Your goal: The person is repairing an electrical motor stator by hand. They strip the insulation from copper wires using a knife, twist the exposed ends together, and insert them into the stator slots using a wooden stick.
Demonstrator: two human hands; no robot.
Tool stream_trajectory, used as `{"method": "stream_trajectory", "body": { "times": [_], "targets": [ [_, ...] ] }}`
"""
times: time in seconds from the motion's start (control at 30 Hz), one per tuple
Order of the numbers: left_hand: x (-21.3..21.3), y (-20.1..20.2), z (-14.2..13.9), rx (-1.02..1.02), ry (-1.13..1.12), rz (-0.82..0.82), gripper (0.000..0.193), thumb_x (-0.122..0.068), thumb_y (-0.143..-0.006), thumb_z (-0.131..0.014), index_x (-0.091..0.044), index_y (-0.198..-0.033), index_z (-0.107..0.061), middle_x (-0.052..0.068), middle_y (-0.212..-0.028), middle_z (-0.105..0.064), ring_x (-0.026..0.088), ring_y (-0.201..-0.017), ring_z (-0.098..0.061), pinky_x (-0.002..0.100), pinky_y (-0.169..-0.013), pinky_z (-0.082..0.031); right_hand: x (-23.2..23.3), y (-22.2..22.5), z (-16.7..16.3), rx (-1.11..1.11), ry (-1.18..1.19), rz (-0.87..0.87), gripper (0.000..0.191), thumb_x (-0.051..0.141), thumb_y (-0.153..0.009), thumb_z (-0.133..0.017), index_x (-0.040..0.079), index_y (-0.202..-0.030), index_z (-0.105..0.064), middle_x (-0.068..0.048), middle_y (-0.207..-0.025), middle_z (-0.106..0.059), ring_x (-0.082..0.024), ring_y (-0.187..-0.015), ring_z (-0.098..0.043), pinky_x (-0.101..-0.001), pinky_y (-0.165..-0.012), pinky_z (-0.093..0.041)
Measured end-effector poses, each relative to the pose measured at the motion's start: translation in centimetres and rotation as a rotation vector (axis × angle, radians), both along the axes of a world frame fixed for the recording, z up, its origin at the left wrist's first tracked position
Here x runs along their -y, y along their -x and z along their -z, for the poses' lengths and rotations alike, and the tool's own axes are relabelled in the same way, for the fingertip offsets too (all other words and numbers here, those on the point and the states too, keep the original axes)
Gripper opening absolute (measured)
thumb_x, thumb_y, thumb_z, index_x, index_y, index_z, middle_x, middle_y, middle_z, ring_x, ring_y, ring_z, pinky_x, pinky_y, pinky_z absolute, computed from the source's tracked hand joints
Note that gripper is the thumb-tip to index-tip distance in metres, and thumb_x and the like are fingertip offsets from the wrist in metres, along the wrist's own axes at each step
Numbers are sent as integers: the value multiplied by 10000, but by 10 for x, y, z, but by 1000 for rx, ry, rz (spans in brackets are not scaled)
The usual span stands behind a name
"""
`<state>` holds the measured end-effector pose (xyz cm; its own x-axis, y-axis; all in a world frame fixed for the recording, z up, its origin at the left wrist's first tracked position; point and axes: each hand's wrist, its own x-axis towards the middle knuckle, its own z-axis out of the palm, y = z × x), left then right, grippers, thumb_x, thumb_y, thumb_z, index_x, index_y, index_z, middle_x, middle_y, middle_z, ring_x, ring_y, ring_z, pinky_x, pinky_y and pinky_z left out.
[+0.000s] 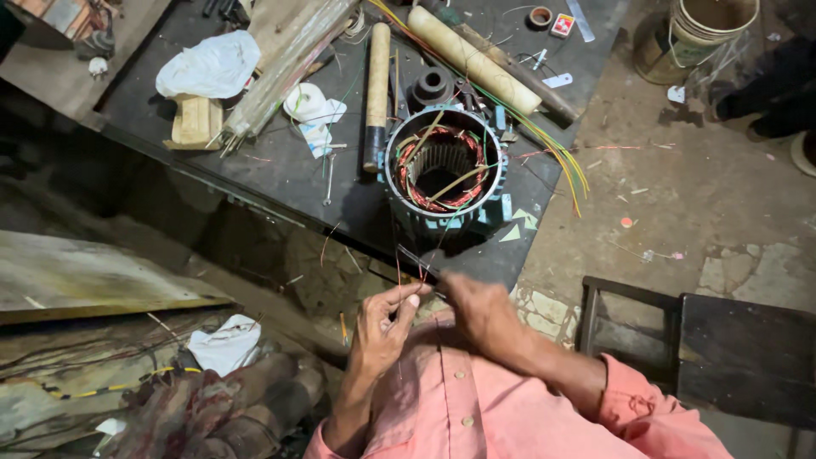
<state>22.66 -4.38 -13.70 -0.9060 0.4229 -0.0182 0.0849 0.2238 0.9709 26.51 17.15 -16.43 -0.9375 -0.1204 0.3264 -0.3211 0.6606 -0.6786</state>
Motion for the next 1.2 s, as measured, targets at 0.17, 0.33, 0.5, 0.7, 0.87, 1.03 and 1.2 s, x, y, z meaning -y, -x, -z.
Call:
{"method": "stream_trajectory", "body": {
  "times": [0.17, 0.33, 0.5, 0.7, 0.87, 1.03, 1.2],
  "targets": [
    [-3, -7, -16, -136, 344, -49, 292, -88, -904, -632, -60, -1167, -758, 169, -784, -750, 267, -636, -728, 389, -602, -546, -6, 4, 5, 41, -107, 131, 301, 127, -828, -689, 46, -1114, -640, -201, -763, -652, -405, -669, -665, -472, -573, -513],
    [-4, -7, -23, -480, 388, -5, 331, -16, -866, -621, -33, -1180, -724, 200, -789, -708, 367, -683, -691, 464, -618, -531, -5, 11, 1, -34, -129, 77, 224, 84, -835, -671, 52, -1047, -608, -184, -836, -668, -397, -710, -672, -468, -592, -522],
    [-5, -9, -21, -467, 336, -57, 288, -54, -891, -634, -37, -1156, -744, 209, -834, -719, 358, -702, -702, 434, -612, -539, 0, 13, -3, 2, -186, 9, 384, -14, -814, -617, -44, -1196, -603, -218, -878, -687, -390, -673, -676, -457, -567, -534],
    [0, -6, 2, -97, 66, -55, 241, -104, -998, -624, -1, -1176, -750, 90, -842, -749, 142, -660, -631, 324, -585, -491, 2, 5, 8, -145, -26, -16, 437, 0, -791, -617, 1, -1225, -567, -214, -968, -692, -371, -775, -686, -410, -635, -553],
    [5, 0, 25, 173, -44, -18, 259, -135, -999, -635, 30, -1143, -774, 9, -644, -647, 24, -519, -468, 246, -472, -365, -17, 10, 14, 307, 465, 205, 180, 95, -981, -577, 56, -1147, -632, 1, -760, -654, -106, -589, -534, -278, -535, -458],
    [2, 3, 26, 200, -103, 45, 256, -110, -968, -615, 35, -1144, -732, -21, -772, -736, 26, -527, -538, 234, -483, -440, -11, 20, 9, 559, 1137, 141, 148, 156, -1012, -654, 58, -1105, -593, 72, -726, -534, -57, -608, -445, -241, -527, -362],
    [2, 0, 13, 167, 39, 54, 268, -101, -956, -621, -10, -1165, -761, 27, -633, -656, 39, -524, -529, 235, -495, -429, 13, 27, 2, 735, 1459, 130, 166, 161, -942, -722, 65, -967, -589, 82, -562, -409, -50, -428, -332, -254, -408, -250]
  ]
}}
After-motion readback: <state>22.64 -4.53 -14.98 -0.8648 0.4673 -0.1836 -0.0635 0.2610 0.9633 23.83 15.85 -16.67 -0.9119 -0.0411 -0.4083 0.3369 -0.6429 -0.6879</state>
